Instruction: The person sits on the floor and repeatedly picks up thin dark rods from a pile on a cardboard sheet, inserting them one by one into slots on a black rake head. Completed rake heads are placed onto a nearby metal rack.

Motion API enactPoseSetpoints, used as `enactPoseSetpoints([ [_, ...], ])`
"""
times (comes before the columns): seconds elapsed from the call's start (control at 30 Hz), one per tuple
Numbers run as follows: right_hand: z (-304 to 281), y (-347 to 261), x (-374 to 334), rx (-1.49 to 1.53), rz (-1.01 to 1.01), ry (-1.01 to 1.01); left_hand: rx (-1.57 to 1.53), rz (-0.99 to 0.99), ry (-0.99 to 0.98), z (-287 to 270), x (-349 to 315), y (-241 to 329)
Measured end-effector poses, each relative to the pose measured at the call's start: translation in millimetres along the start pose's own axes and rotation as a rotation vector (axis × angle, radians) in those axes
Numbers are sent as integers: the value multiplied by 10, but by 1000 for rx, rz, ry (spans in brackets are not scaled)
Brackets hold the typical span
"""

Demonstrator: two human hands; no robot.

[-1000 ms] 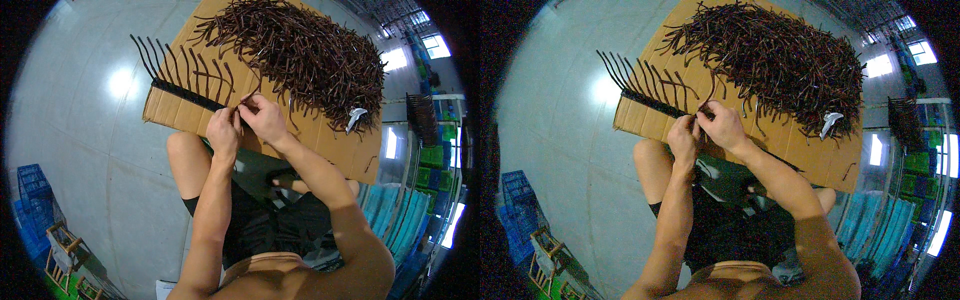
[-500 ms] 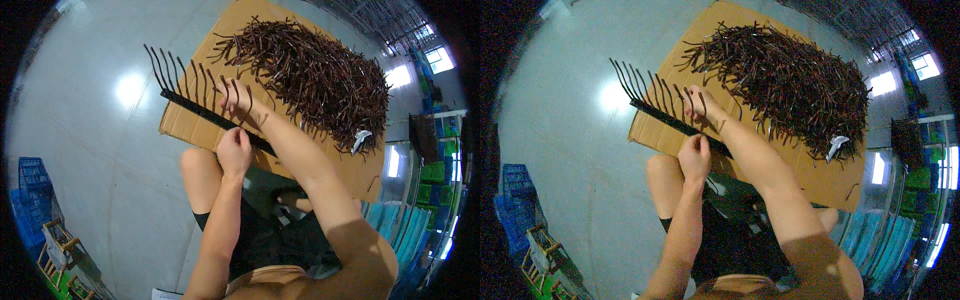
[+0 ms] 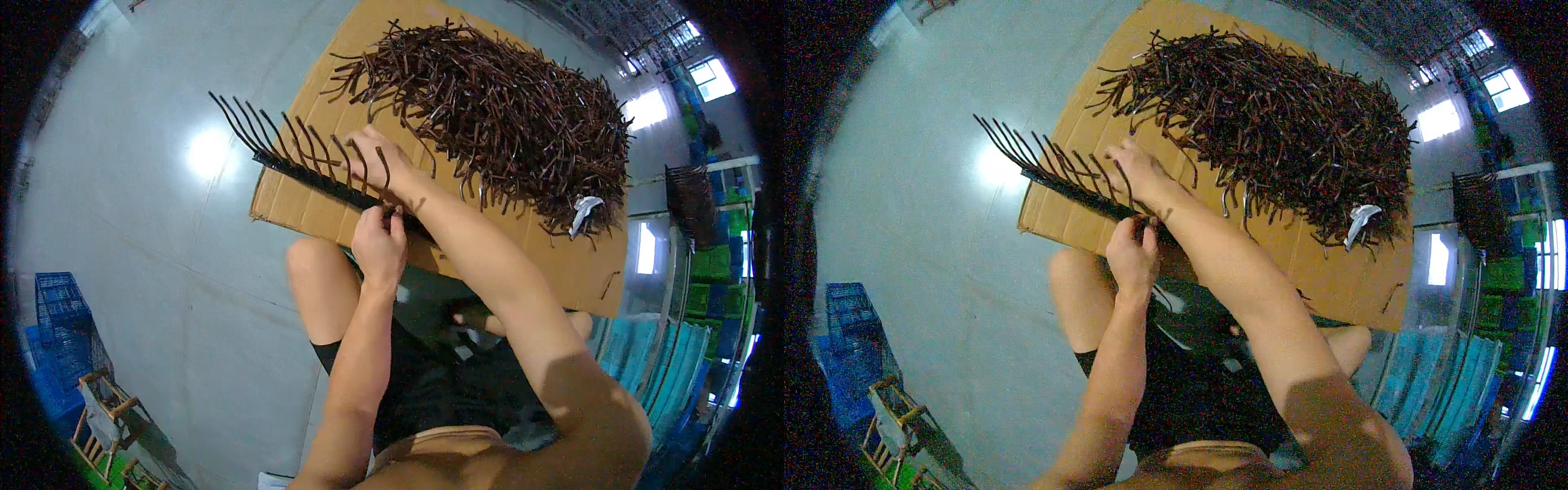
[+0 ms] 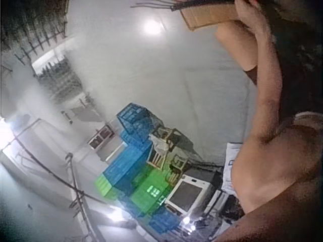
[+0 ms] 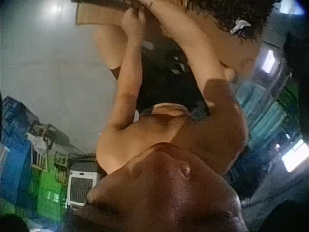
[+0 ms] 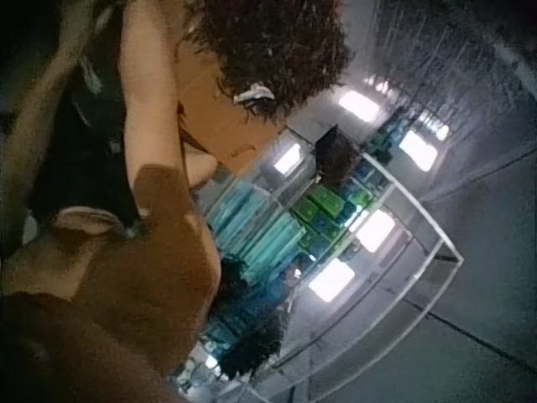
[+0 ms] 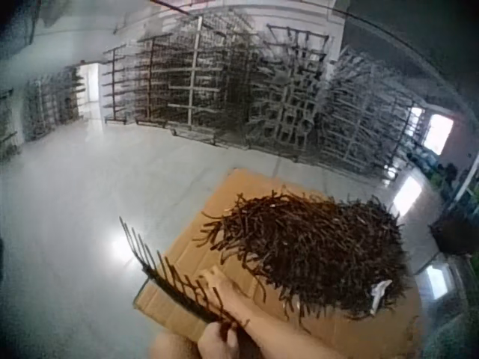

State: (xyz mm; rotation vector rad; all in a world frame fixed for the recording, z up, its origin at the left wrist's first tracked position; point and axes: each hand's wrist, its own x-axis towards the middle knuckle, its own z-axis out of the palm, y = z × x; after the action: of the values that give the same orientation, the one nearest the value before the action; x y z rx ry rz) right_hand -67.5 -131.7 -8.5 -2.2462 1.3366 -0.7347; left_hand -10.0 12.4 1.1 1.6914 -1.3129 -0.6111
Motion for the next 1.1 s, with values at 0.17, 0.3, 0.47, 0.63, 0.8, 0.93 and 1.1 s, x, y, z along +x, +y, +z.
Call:
enactPoseSetpoints([
  [0.17,-30,-85,209,-33,149,-351,-53,-14,88,-31,61,-116],
  [0.3,-117,35,44,123,312,-426,-33,25,77,-95,75,-134],
  [0.47,-599,-259,-753,725,581,-69,4,136,88,20,76,-181],
  [0.63,-482,-255,-1038,742,472,93,12,107,43,-23,75,-117],
  [0.8,-457,-359,-1058,628,400,149,29,103,45,-36,80,-105],
  [0.93,-457,-356,-1064,600,449,115,18,88,31,-34,74,-110],
  [1.1,-444,-337,-1084,598,407,131,21,109,32,-15,70,-117],
])
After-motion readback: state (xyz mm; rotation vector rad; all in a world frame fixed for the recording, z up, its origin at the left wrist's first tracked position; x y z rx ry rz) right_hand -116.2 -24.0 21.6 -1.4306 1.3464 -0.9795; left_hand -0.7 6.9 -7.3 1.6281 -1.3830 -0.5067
